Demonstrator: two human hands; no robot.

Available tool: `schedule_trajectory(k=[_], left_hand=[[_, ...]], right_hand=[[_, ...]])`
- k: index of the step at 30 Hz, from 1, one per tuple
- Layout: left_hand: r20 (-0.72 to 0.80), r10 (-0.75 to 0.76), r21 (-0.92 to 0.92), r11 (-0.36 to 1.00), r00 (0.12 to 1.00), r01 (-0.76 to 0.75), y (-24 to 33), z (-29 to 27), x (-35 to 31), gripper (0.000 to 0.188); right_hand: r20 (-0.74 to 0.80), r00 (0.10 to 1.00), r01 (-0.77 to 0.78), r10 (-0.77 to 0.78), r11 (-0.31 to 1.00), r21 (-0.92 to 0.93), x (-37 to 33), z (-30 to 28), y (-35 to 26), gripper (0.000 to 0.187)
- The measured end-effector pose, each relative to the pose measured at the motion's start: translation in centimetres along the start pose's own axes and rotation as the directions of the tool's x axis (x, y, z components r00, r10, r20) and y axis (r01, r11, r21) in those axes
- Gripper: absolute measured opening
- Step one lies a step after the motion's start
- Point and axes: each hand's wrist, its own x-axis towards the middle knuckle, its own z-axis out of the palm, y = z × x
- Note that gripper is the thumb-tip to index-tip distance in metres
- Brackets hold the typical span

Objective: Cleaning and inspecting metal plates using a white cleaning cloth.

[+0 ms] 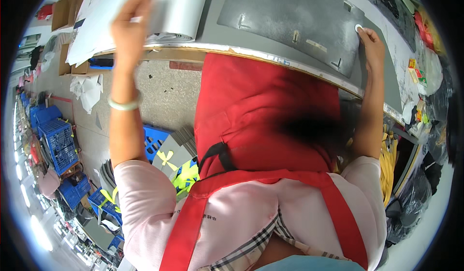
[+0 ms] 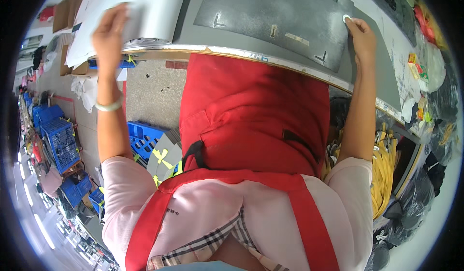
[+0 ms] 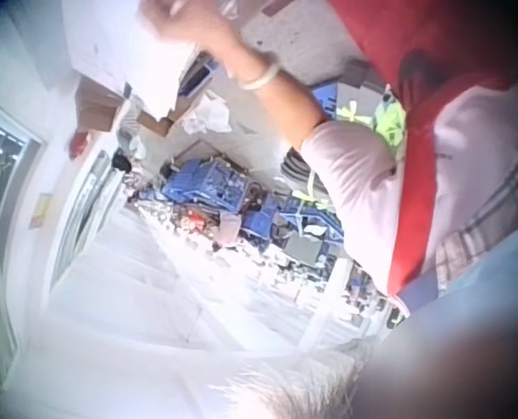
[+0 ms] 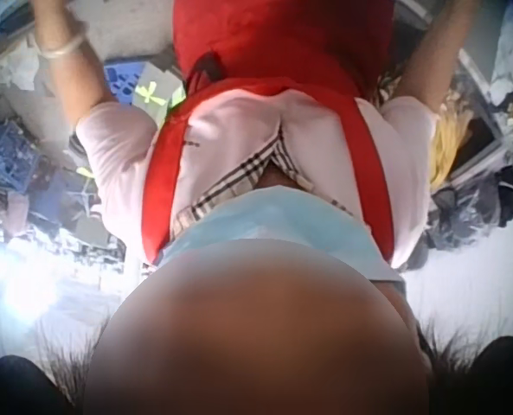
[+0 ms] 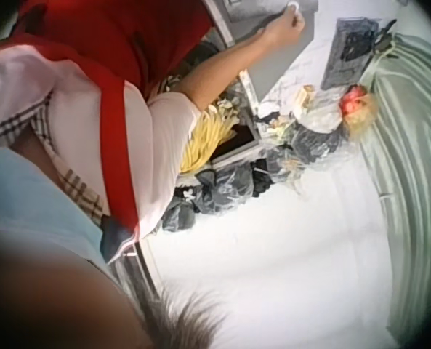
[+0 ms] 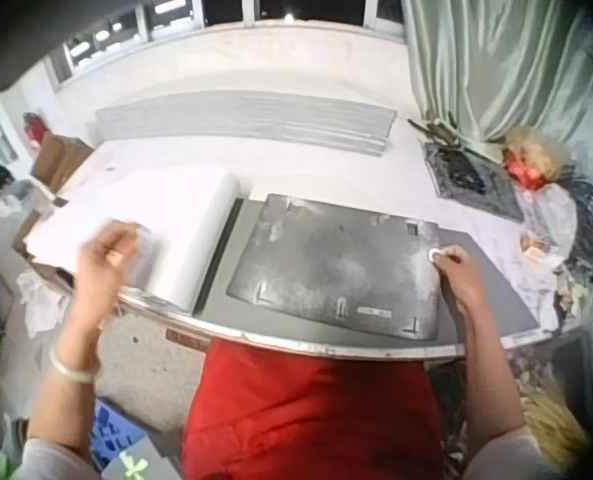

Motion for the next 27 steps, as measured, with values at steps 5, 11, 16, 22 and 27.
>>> schedule_trajectory(k=[5, 11, 16, 22, 27], left_hand=[[0.483, 0.216, 0.078, 0.955, 0.848, -0.288, 5.3, 9.7, -4.3, 0.022], [0.527, 0.271, 0.129, 0.911, 0.806, -0.391, 3.2, 12.7, -3.7, 0.026], [0.624, 0.125, 0.168, 0.943, 0.771, -0.289, 4.3, 11.2, -4.8, 0.029], [0.552, 0.230, 0.137, 0.923, 0.802, -0.359, 3.7, 10.5, -5.9, 0.030], [0.530, 0.200, 0.166, 0.929, 0.824, -0.332, 3.5, 10.3, -6.4, 0.029]], right_hand=[[0.056, 0.998, 0.000, 0.002, 0.999, -0.034, -0.2, 1.1, -0.3, 0.022], [0.021, 0.995, 0.103, -0.101, 0.990, -0.094, -0.8, 1.0, 0.2, 0.027], [0.026, 0.989, 0.144, -0.147, 0.984, 0.102, -2.5, 1.7, -0.4, 0.027], [0.098, 0.984, 0.132, -0.149, 0.978, 0.160, -1.2, 1.2, 1.6, 0.025], [0.112, 0.983, 0.121, -0.142, 0.976, 0.182, -1.6, 1.6, 1.7, 0.026]])
